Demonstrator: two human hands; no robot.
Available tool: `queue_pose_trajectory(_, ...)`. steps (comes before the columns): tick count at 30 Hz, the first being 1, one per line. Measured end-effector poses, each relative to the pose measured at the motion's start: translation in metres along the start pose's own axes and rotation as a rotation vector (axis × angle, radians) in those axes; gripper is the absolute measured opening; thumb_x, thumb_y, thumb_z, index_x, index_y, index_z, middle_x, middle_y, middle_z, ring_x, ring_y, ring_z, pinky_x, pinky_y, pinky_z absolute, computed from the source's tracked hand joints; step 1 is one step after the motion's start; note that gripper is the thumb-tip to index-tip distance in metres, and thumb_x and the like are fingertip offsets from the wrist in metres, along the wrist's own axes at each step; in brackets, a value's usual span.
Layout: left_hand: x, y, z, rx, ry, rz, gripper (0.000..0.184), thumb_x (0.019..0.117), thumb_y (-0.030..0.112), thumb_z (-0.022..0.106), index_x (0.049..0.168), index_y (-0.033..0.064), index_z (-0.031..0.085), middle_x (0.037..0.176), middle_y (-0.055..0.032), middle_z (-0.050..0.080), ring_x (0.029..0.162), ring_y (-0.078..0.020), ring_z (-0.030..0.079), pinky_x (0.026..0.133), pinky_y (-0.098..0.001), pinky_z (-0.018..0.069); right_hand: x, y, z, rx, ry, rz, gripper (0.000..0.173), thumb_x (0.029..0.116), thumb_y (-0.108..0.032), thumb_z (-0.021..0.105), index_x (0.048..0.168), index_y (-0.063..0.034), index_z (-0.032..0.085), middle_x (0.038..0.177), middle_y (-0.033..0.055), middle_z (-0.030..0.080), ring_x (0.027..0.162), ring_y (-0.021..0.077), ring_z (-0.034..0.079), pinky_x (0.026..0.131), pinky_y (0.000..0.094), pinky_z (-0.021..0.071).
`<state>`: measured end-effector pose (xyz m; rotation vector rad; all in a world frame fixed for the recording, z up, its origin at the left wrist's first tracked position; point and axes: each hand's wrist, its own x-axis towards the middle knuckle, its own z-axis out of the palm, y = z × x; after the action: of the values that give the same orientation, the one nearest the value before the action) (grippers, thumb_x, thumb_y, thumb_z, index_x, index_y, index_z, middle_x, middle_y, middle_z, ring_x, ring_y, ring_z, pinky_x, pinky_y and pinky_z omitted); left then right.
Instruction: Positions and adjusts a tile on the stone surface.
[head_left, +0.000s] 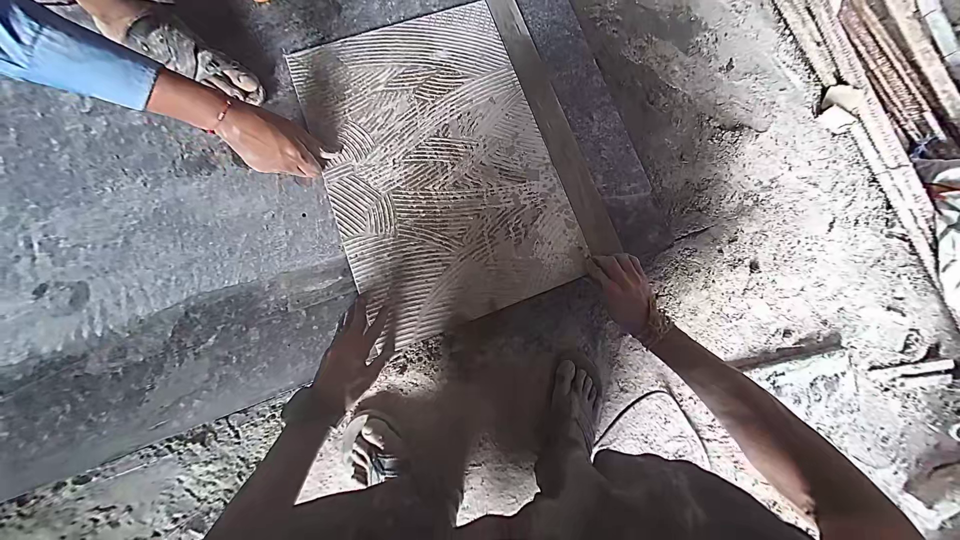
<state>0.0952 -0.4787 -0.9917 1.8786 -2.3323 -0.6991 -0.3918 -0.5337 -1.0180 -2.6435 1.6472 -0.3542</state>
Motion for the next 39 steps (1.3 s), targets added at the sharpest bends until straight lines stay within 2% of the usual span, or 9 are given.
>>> queue_pose_trajectory(5,-0.001,-0.003,0.006,-0.014,0.081,0.044,0.063,0.0902,0.037,0.061,0.143,0.0026,0.06,0.155,-0.0388,0.037,0.143,-0.0574,0.039,0.115,-0.064,0.0354,0.0,-0.001,-0.002,-0.024,0.02,-0.015,0.024,0.0965,-0.003,0.059,0.114,-0.0008,0.074,0.109,0.0183,0.072,0.098,0.0391,0.069,0.091,0.0523,0.0538)
queue_pose_trajectory(13,-0.001,0.004,-0.008,-0.009,-0.057,-0.018,0.069,0.0883,0.031,0.073,0.149,0.0037,0.054,0.16,-0.0379,0.028,0.15,-0.0538,0.029,0.122,-0.0601,0.026,0.003,0.0,-0.004,-0.061,0.023,-0.053,0.02,0.0904,-0.003,0.065,0.107,-0.0024,0.076,0.102,0.0164,0.072,0.094,0.0373,0.069,0.091,0.0514,0.0539)
queue_pose_trajectory(15,-0.001,0.005,-0.012,0.001,-0.107,-0.044,0.072,0.0892,0.029,0.075,0.153,0.0054,0.05,0.163,-0.0359,0.025,0.152,-0.0517,0.026,0.124,-0.0581,0.0245,0.013,0.007,-0.012,-0.052,-0.04,-0.1,0.016,0.0882,-0.009,0.068,0.101,-0.004,0.077,0.099,0.0151,0.071,0.095,0.0361,0.069,0.09,0.0518,0.0537)
queue_pose_trajectory(17,0.001,0.003,-0.013,0.041,-0.115,-0.036,0.072,0.0894,0.029,0.074,0.153,0.0058,0.05,0.161,-0.037,0.027,0.151,-0.0524,0.028,0.123,-0.0577,0.0264,0.035,0.017,-0.023,0.0,-0.134,-0.122,0.025,0.0912,-0.027,0.07,0.099,-0.004,0.077,0.103,0.0159,0.073,0.1,0.0375,0.069,0.092,0.055,0.0531)
queue_pose_trajectory(20,0.001,0.004,-0.015,0.028,-0.16,-0.047,0.071,0.0906,0.026,0.075,0.154,0.0059,0.048,0.161,-0.0399,0.024,0.15,-0.0545,0.027,0.123,-0.0591,0.0253,0.101,0.022,-0.042,0.073,-0.331,-0.069,0.045,0.0996,-0.042,0.062,0.114,-0.0007,0.075,0.116,0.022,0.072,0.113,0.0423,0.066,0.1,0.0586,0.0486)
queue_pose_trajectory(23,0.002,0.004,-0.015,0.049,-0.121,-0.02,0.066,0.0927,0.028,0.07,0.151,0.0047,0.051,0.159,-0.0396,0.03,0.148,-0.0544,0.033,0.121,-0.0592,0.0308,0.2,0.024,-0.037,0.114,-0.469,-0.025,0.047,0.0997,-0.04,0.066,0.122,0.0016,0.07,0.124,0.0248,0.066,0.123,0.0424,0.06,0.107,0.0579,0.0446)
queue_pose_trajectory(32,0.0,-0.004,-0.002,0.026,0.038,-0.012,0.06,0.0924,0.034,0.062,0.147,0.0083,0.058,0.153,-0.0355,0.043,0.142,-0.0509,0.045,0.117,-0.0559,0.0389,0.453,0.027,0.01,-0.041,-0.403,0.019,0.068,0.0986,-0.047,0.065,0.136,0.0085,0.056,0.141,0.0304,0.056,0.136,0.0434,0.051,0.113,0.0575,0.039)
queue_pose_trajectory(35,-0.001,-0.008,0.005,0.051,0.13,0.01,0.056,0.0937,0.04,0.055,0.141,0.0119,0.065,0.149,-0.0319,0.051,0.138,-0.0472,0.052,0.114,-0.0515,0.0438,0.499,0.033,0.021,-0.08,-0.408,0.085,0.083,0.0928,-0.056,0.068,0.143,0.0082,0.05,0.147,0.0292,0.051,0.139,0.0428,0.048,0.114,0.0585,0.0377)
queue_pose_trajectory(39,-0.004,-0.01,0.006,-0.002,0.11,-0.015,0.055,0.0988,0.043,0.049,0.141,0.0115,0.065,0.15,-0.0309,0.05,0.14,-0.0472,0.049,0.113,-0.0538,0.0443,0.536,0.049,0.038,-0.093,-0.497,0.043,0.11,0.0786,-0.06,0.081,0.153,0.0063,0.037,0.152,0.0329,0.043,0.143,0.0481,0.04,0.116,0.0643,0.0322)
